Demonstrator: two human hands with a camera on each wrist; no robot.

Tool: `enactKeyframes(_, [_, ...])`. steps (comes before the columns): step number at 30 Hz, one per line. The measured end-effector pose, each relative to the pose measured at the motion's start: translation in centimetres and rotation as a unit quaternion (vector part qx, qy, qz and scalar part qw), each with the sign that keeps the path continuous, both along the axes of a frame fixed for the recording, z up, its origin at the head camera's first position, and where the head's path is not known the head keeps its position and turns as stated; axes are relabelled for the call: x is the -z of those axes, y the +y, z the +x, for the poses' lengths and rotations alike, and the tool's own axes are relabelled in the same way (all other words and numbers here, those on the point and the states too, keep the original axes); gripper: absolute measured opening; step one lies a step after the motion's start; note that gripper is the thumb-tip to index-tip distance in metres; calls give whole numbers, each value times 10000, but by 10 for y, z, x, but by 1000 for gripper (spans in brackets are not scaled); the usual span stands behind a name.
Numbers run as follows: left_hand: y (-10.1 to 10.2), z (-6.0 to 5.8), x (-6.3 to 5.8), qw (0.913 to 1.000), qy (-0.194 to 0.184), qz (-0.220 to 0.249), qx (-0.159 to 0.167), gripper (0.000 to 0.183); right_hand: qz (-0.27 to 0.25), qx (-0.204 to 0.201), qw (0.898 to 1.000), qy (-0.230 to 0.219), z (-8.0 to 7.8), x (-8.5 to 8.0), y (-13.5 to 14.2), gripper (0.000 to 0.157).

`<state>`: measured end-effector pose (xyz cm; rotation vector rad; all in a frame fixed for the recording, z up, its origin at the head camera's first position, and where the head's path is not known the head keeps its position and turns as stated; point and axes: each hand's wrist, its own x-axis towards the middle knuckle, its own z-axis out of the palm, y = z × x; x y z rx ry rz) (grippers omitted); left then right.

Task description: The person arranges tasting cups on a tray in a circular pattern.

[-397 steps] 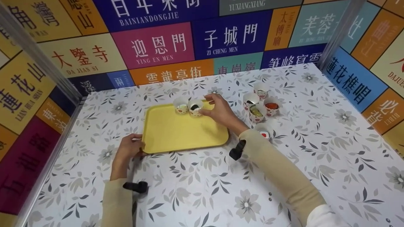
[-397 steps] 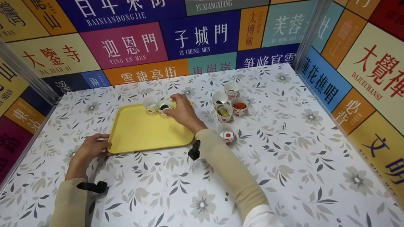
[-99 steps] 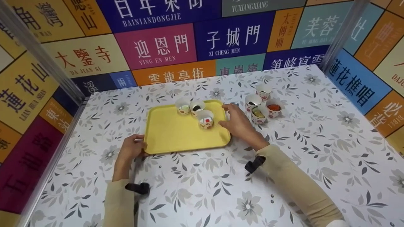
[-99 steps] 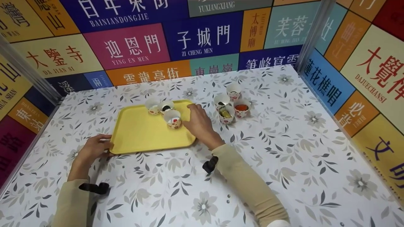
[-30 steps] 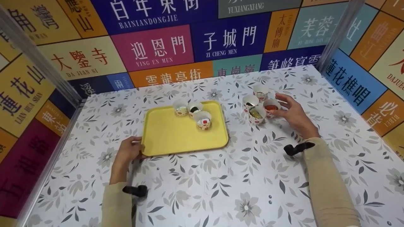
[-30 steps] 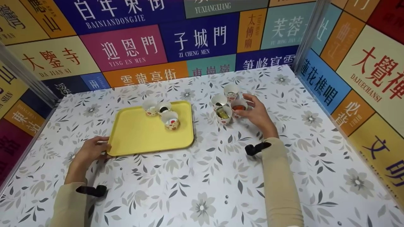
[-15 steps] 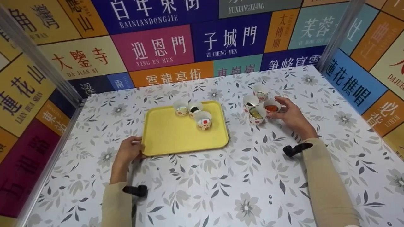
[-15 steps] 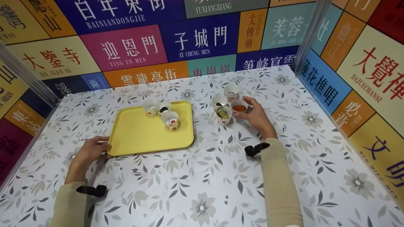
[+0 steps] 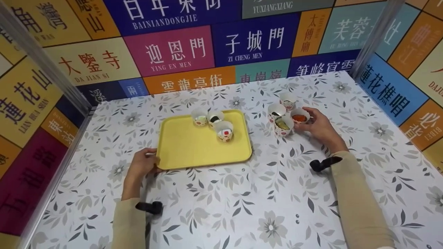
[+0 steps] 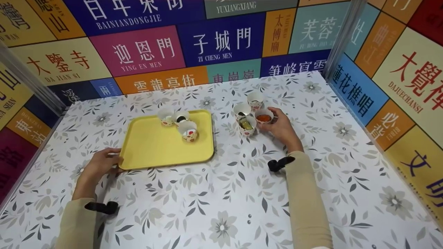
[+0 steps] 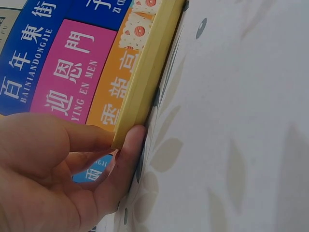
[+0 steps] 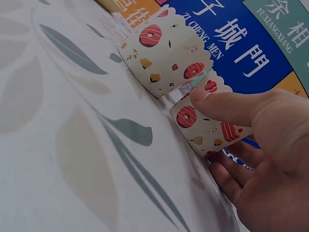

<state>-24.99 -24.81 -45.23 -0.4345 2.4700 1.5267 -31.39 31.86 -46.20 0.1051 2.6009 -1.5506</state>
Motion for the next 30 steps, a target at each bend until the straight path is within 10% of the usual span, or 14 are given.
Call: enactKeyframes(30, [0,-2,0,9996,-166,-222,-76,46,-253,860,9953,361,0,-18,-12,80])
